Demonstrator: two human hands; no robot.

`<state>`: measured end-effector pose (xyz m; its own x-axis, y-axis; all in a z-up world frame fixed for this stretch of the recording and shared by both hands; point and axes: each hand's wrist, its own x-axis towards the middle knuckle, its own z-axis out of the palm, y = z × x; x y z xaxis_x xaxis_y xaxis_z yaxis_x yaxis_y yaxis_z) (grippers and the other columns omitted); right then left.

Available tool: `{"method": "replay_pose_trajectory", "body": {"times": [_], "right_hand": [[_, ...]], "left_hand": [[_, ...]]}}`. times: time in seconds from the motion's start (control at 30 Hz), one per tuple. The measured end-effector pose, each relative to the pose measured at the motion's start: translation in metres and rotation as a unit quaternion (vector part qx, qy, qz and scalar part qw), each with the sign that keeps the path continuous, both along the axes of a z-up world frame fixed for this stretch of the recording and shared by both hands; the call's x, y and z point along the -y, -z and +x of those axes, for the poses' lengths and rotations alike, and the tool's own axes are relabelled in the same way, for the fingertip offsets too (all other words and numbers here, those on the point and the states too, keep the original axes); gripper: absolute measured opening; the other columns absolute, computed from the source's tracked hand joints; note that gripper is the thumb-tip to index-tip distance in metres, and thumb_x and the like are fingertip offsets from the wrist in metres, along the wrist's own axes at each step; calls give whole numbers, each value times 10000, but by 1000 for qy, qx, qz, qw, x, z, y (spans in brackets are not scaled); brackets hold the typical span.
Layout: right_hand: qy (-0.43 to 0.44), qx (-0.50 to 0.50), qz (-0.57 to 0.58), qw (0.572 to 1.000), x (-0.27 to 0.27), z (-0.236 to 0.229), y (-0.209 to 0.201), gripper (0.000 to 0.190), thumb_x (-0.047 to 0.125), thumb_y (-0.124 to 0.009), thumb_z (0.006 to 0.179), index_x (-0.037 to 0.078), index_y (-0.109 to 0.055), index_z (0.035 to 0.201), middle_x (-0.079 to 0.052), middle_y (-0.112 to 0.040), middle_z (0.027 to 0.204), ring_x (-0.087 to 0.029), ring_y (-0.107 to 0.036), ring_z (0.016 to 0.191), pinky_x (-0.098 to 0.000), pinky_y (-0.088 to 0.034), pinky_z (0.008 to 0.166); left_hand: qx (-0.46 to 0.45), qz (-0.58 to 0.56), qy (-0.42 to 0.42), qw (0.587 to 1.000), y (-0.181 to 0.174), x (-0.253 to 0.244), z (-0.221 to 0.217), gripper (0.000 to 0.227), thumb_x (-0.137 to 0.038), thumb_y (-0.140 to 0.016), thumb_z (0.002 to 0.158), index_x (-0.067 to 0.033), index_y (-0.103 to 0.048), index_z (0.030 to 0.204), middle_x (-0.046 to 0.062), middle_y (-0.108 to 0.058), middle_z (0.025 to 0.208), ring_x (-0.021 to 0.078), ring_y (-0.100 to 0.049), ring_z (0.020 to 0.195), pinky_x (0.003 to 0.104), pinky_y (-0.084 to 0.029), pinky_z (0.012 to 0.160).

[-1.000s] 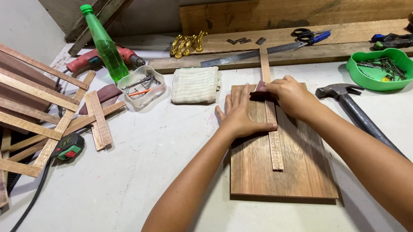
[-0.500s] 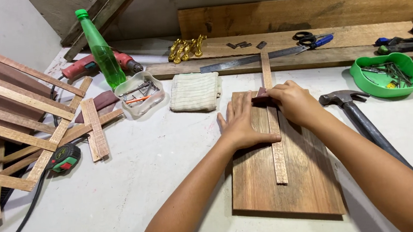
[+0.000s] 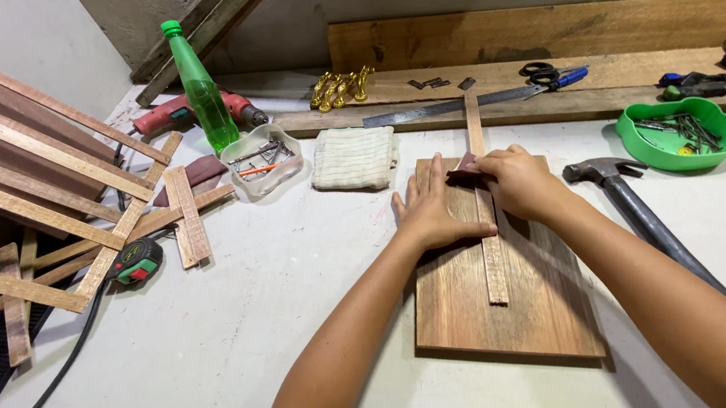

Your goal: Hammer nails into a wooden frame and sand a piece of wood.

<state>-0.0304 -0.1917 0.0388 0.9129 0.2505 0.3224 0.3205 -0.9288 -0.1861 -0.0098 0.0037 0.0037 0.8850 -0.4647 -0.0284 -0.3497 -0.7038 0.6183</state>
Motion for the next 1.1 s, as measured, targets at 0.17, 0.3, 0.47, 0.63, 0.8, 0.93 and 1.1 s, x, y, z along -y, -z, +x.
{"method": "replay_pose_trajectory", "body": {"times": [0.17, 0.3, 0.47, 0.63, 0.8, 0.93, 1.1], "right_hand": [[-45, -25, 1, 999, -11, -72, -18, 443, 0, -645, 802, 131, -736, 1215, -89, -722, 1191, -338, -610, 1044, -423, -509, 957], [-78, -15, 19, 997, -12, -79, -18, 465, -23, -652, 766, 120, -733, 1201, -102, -715, 1181, -345, -614, 1072, -425, -516, 951], [-53, -16, 17, 998, 1, -27, -12, 408, -9, -668, 797, 93, -725, 1188, -116, -725, 1172, -360, -619, 1022, -433, -521, 925], [-27, 7, 18, 999, 15, 27, -4, 396, -34, -643, 812, 65, -725, 1187, -125, -734, 1142, -374, -621, 1009, -439, -520, 929], [-34, 34, 27, 999, 20, 47, 6, 391, -49, -618, 796, 45, -726, 1160, -131, -732, 1149, -372, -624, 1018, -433, -507, 945], [9, 18, 29, 999, 3, 19, -3, 414, -55, -610, 801, 58, -726, 1182, -131, -724, 1193, -386, -597, 1018, -445, -500, 897], [-32, -35, 11, 999, 0, -38, -9, 438, 8, -639, 803, 129, -732, 1214, -94, -736, 1179, -340, -629, 1036, -422, -505, 965]], "left_hand": [[-8, 5, 4, 1000, -4, 2, 2, 1759, -816, -847, 353, -173, 158, 1645, 247, -152, 1683, 451, -14, 1571, 704, 49, 1186], [-7, 21, 8, 1000, 2, 2, 5, 1759, -819, -850, 353, -176, 161, 1640, 232, -97, 1699, 472, -4, 1557, 713, 43, 1179], [-13, 16, 9, 1000, -3, 2, -1, 1731, -822, -847, 370, -175, 124, 1647, 211, -63, 1714, 477, 26, 1559, 724, 47, 1171], [7, 8, 6, 1000, 2, 2, -3, 1699, -818, -841, 371, -167, 60, 1655, 186, -61, 1729, 471, 37, 1560, 732, 39, 1161], [7, 12, 3, 1000, 0, 2, -1, 1682, -825, -835, 389, -162, 40, 1663, 192, -73, 1725, 464, 39, 1569, 719, 39, 1177], [-2, 12, 1, 1000, -1, 3, 2, 1686, -825, -834, 391, -174, 48, 1672, 205, -89, 1713, 449, 34, 1576, 708, 48, 1189], [-2, -3, -8, 1000, -6, 2, -3, 1672, -813, -841, 392, -188, 65, 1650, 195, -129, 1707, 429, -4, 1569, 685, 34, 1184]]}}
